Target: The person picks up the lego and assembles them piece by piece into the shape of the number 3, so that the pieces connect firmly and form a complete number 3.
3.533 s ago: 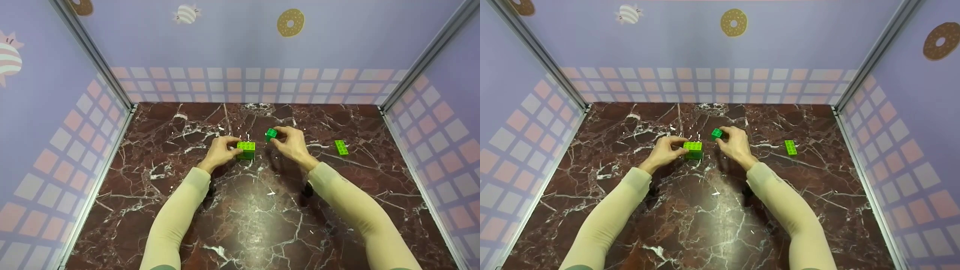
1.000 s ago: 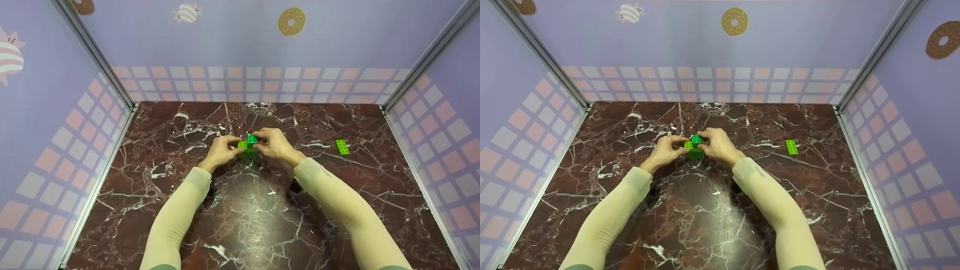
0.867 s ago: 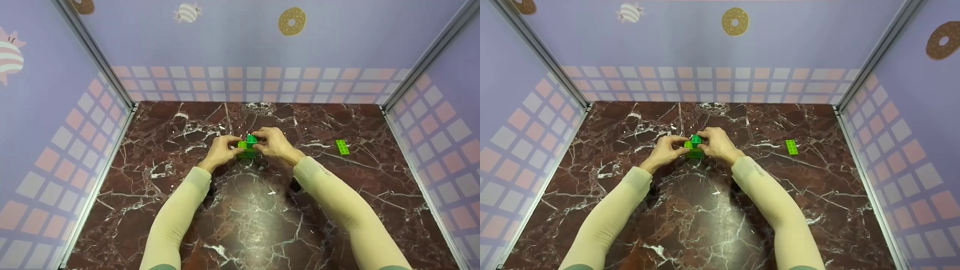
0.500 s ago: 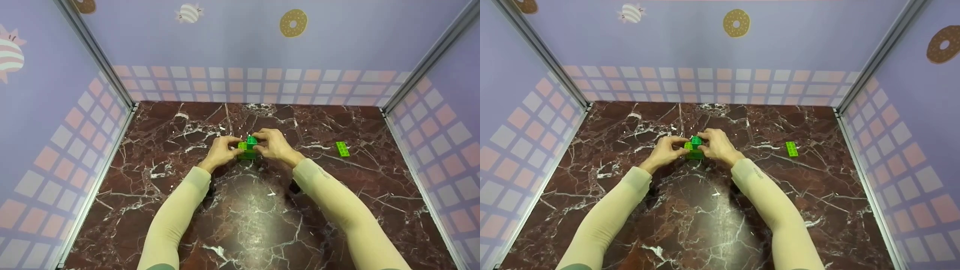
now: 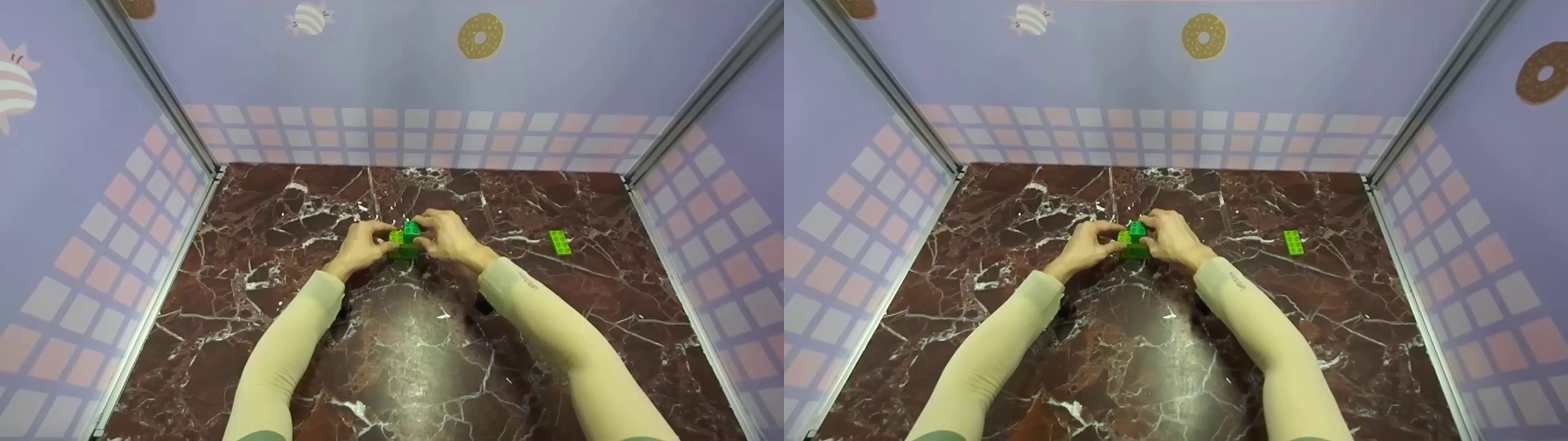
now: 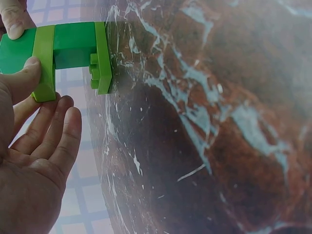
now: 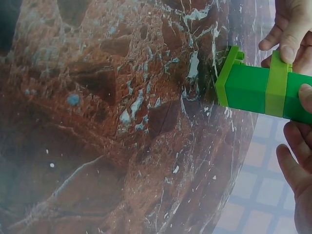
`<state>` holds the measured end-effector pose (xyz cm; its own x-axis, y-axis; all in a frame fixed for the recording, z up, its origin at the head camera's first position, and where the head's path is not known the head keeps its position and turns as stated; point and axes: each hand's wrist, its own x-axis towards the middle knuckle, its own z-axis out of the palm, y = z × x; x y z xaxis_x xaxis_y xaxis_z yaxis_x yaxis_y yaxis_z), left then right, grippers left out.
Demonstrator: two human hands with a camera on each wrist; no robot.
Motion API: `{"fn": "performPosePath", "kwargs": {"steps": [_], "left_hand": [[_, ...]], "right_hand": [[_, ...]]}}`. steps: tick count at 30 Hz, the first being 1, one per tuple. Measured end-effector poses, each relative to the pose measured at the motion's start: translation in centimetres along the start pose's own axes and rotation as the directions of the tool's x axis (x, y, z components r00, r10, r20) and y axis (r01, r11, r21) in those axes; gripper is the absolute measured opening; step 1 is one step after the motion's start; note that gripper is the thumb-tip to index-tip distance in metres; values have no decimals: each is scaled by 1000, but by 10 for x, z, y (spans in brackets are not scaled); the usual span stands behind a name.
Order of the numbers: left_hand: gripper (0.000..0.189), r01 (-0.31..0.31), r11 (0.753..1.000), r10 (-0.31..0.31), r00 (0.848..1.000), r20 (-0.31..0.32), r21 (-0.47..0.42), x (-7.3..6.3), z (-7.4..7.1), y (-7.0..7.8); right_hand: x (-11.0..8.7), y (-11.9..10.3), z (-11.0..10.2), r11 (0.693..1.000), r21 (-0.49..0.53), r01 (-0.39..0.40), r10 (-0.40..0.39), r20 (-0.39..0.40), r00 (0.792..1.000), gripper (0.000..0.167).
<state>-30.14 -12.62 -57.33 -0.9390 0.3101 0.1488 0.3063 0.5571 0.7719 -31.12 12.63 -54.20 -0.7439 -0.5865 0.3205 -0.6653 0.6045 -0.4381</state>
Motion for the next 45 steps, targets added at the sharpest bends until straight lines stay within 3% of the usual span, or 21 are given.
{"fn": "performPosePath", "kwargs": {"steps": [6, 27, 45], "left_hand": [[39, 10, 1000, -9, 1000, -2, 4, 1, 0, 2], [39, 12, 1000, -12, 1000, 19, -2, 1, -1, 2], [39, -2, 1000, 2, 1000, 17, -9, 3, -1, 0]], "right_hand": [[0, 1, 0, 1000, 14, 5, -5, -27, 1000, 39], [-1, 1, -3, 976, 188, -106, 104, 21, 994, 41], [-4, 3, -17, 982, 168, -88, 88, 11, 996, 39]]}}
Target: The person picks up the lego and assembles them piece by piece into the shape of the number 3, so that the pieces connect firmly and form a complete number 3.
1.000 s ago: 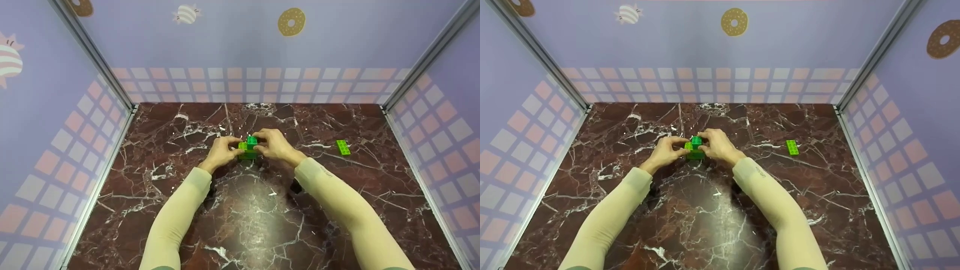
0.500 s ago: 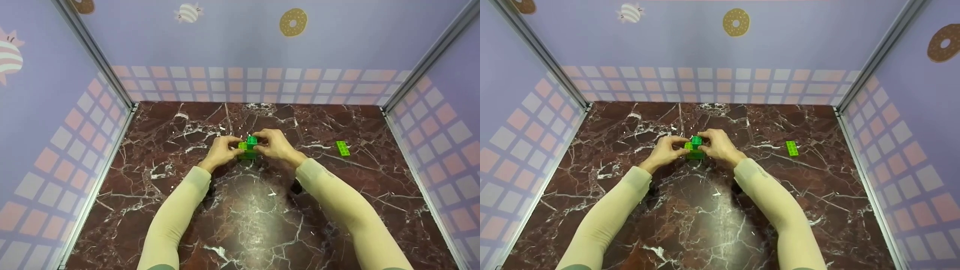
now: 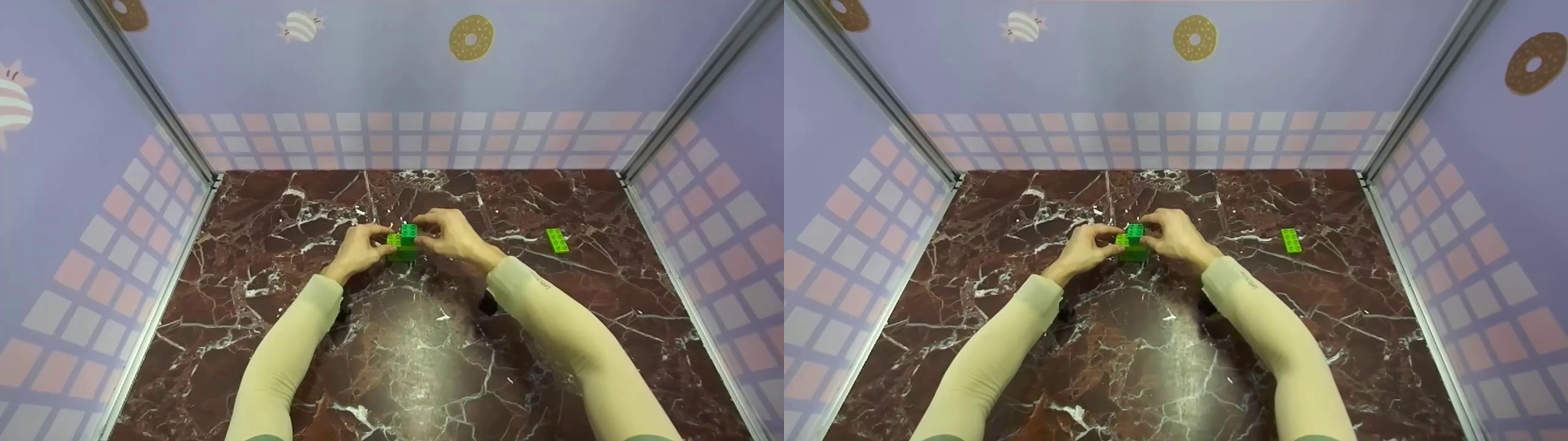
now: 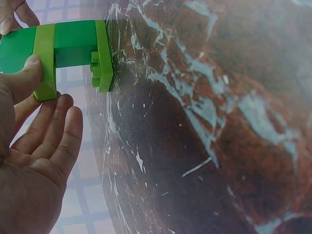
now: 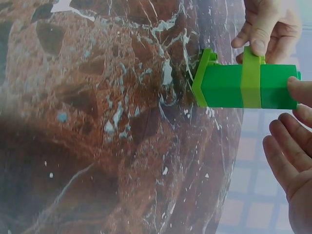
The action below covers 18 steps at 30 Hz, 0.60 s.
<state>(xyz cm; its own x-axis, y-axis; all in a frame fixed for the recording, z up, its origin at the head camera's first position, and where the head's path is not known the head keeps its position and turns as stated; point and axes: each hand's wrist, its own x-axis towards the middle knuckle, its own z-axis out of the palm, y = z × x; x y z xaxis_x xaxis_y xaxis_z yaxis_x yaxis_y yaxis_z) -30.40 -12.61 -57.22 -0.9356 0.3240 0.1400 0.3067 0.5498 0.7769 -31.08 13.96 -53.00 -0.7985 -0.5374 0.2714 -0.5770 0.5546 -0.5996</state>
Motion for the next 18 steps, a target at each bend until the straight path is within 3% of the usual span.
{"fn": "performPosePath", "kwargs": {"steps": [18], "left_hand": [[39, 26, 1000, -26, 1000, -3, -2, -1, 1, 1]], "right_hand": [[-21, 21, -29, 999, -15, -49, 48, -54, 997, 42]]}}
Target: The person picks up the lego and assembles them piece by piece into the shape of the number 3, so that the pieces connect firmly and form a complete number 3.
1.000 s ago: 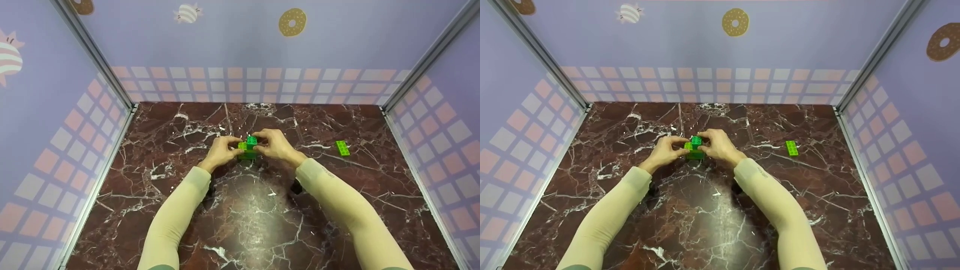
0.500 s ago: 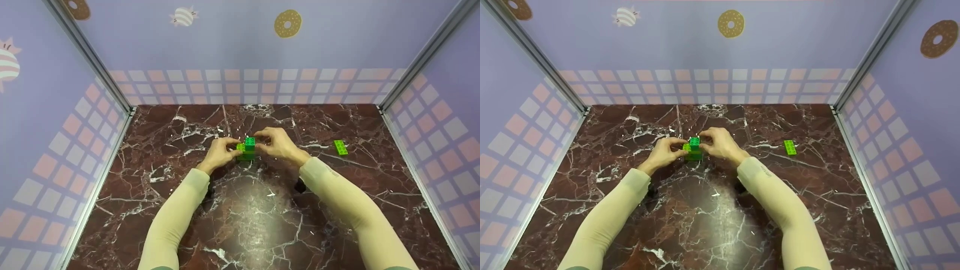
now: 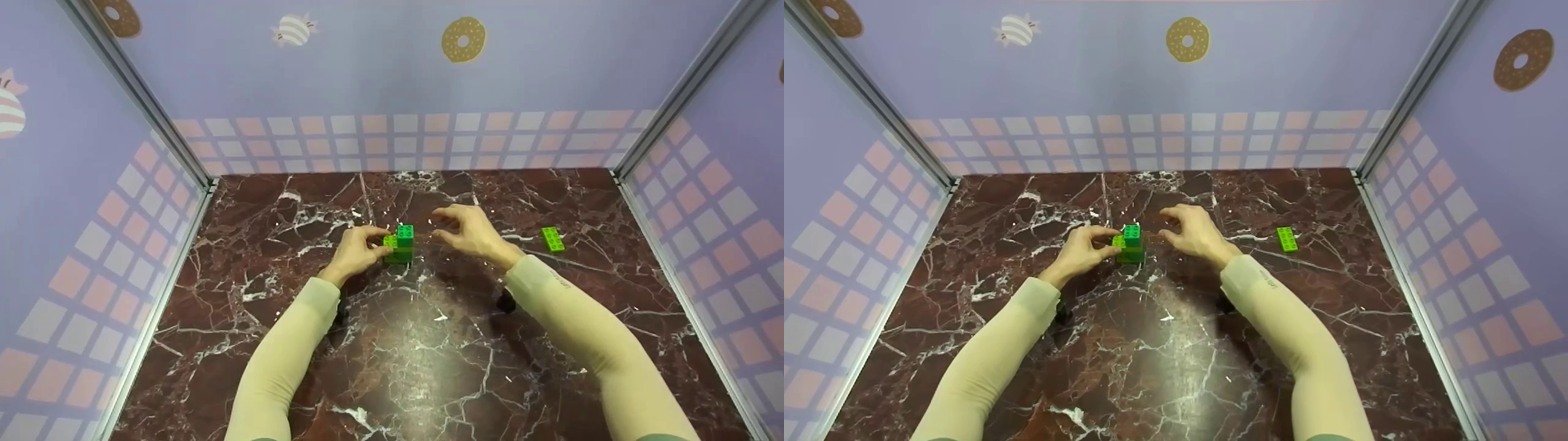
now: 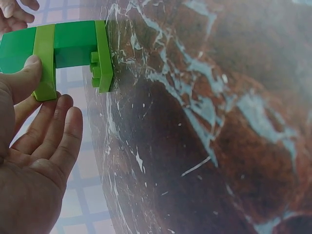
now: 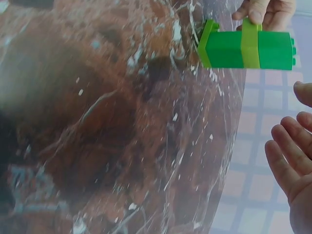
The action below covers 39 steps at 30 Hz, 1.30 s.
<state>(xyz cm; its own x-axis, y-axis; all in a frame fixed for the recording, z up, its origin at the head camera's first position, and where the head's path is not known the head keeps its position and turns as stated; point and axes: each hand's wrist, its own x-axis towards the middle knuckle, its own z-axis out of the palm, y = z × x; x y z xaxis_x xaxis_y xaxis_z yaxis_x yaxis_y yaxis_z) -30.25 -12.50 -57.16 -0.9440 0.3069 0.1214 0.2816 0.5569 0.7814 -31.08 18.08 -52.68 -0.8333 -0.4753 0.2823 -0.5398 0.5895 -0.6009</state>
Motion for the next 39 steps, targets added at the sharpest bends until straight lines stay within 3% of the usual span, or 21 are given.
{"fn": "performPosePath", "kwargs": {"steps": [8, 13, 17, 31, 39], "left_hand": [[40, -10, 1000, 10, 1000, 3, 5, 0, -1, 0], [41, -3, 1000, 3, 1000, 5, -2, 0, -1, 1], [41, 2, 1000, -3, 1000, 5, 2, -1, -1, 1], [40, 9, 1000, -9, 1000, 1, 13, 0, 1, 1], [40, 5, 1000, -5, 1000, 5, 8, 0, 1, 1]], "right_hand": [[-12, 15, -12, 999, -16, -29, 28, -35, 999, 43], [-18, 20, -18, 993, -111, -41, 36, -49, 998, 44], [-22, 24, -23, 983, -171, -72, 64, -52, 997, 45], [-41, 42, -33, 949, -213, -233, 228, -45, 973, 65], [-51, 54, -40, 932, -262, -248, 243, -54, 969, 67]]}}
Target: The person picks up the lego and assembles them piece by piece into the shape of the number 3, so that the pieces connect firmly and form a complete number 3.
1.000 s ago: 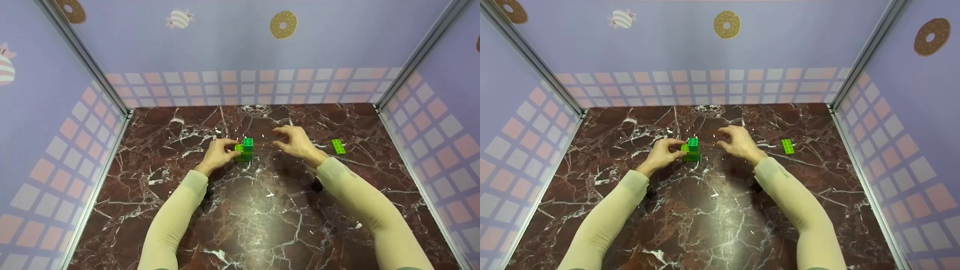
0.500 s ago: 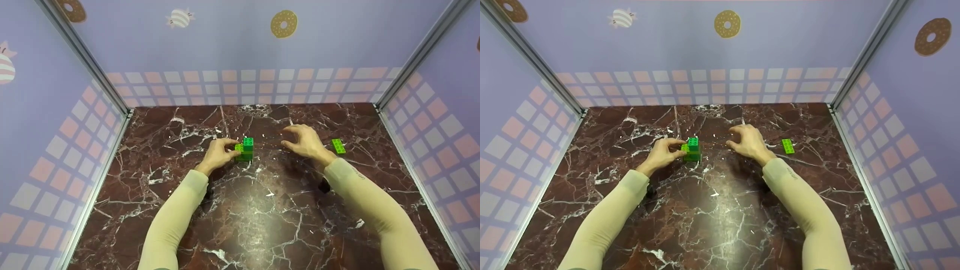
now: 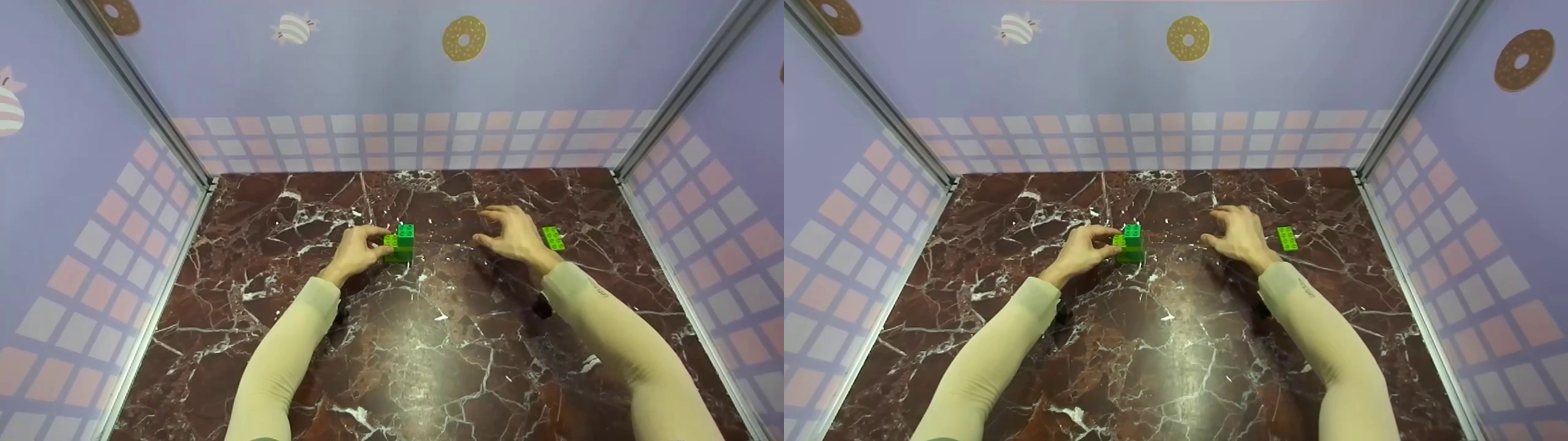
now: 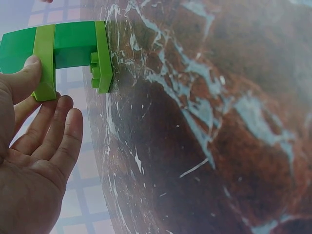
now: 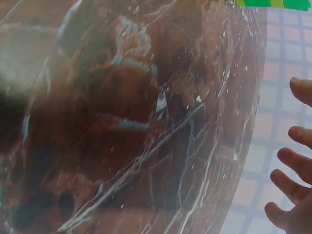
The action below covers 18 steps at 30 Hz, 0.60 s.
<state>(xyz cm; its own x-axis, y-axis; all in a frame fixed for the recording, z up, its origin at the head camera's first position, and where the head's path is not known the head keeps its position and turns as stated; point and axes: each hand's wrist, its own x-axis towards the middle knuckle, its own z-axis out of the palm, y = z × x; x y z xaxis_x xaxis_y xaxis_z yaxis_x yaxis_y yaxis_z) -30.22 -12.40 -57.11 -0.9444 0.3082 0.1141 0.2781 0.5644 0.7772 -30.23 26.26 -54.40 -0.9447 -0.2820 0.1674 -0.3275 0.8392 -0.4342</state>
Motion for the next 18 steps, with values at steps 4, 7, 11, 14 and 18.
{"fn": "performPosePath", "kwargs": {"steps": [4, 7, 11, 14, 18], "left_hand": [[40, -9, 1000, 9, 1000, 2, -7, 0, 0, 0], [39, -12, 1000, 12, 1000, -3, -5, 0, -1, 0], [38, -15, 1000, 15, 1000, -9, 4, -1, -1, -1], [39, -18, 1000, 18, 1000, -10, 0, -1, 0, -1], [40, -18, 1000, 18, 1000, -9, -9, -1, 0, -2]], "right_hand": [[-3, 7, -2, 999, -19, -41, 41, 6, 999, 71], [-6, 12, -4, 997, -32, -65, 65, 3, 998, 74], [-9, 19, -6, 994, -42, -99, 99, 0, 995, 73], [-13, 24, -7, 991, -48, -121, 121, -10, 993, 71], [-17, 30, -9, 990, -49, -132, 130, -42, 991, 67]]}}
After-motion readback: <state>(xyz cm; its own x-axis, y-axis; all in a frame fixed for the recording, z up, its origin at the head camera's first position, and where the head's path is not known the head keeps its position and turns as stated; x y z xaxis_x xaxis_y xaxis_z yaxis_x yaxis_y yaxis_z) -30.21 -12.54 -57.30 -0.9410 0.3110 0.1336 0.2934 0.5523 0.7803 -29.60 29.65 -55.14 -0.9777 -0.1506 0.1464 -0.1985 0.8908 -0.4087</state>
